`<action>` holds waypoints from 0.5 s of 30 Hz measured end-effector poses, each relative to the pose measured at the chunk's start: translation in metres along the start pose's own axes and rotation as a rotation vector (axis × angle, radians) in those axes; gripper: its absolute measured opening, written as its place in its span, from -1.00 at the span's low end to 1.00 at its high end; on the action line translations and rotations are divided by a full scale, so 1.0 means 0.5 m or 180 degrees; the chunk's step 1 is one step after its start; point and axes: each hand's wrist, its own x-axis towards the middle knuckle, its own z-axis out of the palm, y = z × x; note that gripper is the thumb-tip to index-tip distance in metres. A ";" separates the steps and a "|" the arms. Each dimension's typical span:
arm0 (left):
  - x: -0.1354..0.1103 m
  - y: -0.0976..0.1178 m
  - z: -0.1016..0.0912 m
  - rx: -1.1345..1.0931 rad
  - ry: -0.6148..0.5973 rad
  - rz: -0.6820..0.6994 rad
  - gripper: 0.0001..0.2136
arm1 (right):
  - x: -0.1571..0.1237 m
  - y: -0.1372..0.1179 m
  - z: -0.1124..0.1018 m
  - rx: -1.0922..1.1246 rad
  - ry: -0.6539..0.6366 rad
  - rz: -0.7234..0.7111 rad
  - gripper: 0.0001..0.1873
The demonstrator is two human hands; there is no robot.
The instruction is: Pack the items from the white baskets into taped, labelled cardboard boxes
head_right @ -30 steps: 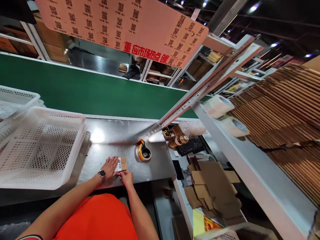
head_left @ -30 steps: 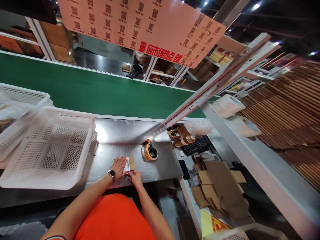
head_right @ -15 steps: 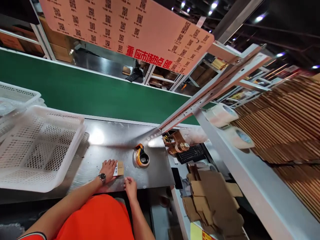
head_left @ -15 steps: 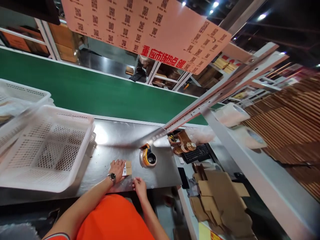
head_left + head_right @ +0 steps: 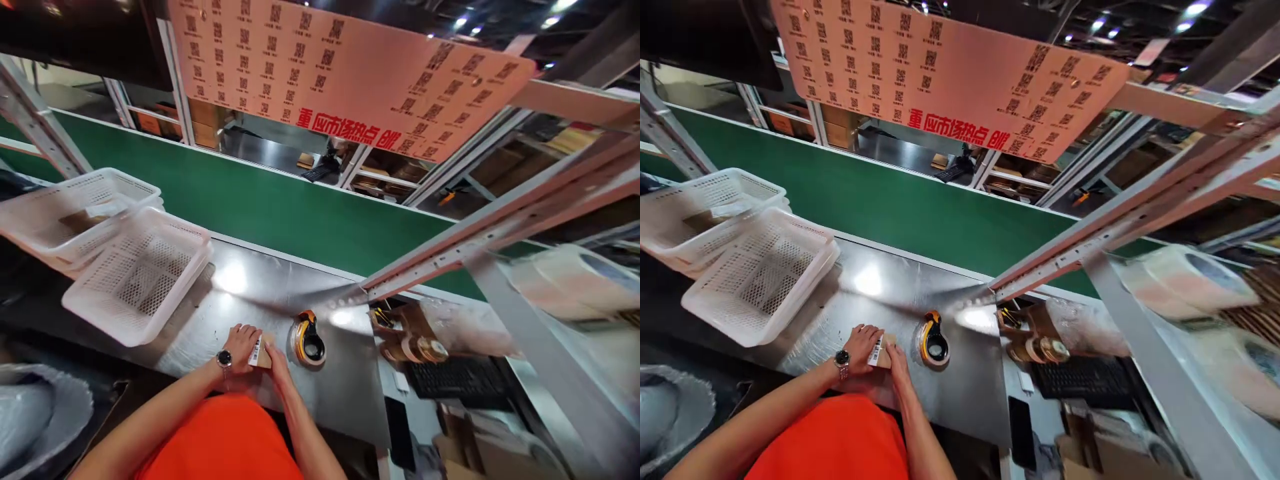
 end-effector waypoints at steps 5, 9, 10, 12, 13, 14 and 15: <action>-0.023 -0.034 -0.024 -0.0082 0.0716 -0.0792 0.12 | -0.007 -0.049 -0.027 0.0621 -0.0171 0.0074 -0.22; -0.074 -0.083 -0.019 -0.1065 0.1734 -0.1979 -0.03 | -0.014 -0.089 -0.045 0.1190 0.0029 0.0115 -0.22; -0.083 -0.080 -0.013 -0.1540 0.1797 -0.2171 -0.07 | -0.015 -0.097 -0.046 0.1277 0.0036 0.0077 -0.21; -0.089 -0.050 0.003 -0.2653 0.1684 -0.2308 -0.16 | -0.019 -0.109 -0.040 0.1329 -0.0051 -0.0074 -0.21; -0.084 -0.024 0.010 -0.3211 0.1585 -0.2264 -0.21 | -0.022 -0.112 -0.034 0.1298 -0.0118 -0.0150 -0.22; -0.075 0.005 0.016 -0.3716 0.1534 -0.2164 -0.26 | -0.026 -0.111 -0.025 0.1254 -0.0194 -0.0205 -0.24; -0.063 0.035 0.019 -0.4133 0.1564 -0.2047 -0.30 | -0.030 -0.107 -0.015 0.1212 -0.0287 -0.0232 -0.25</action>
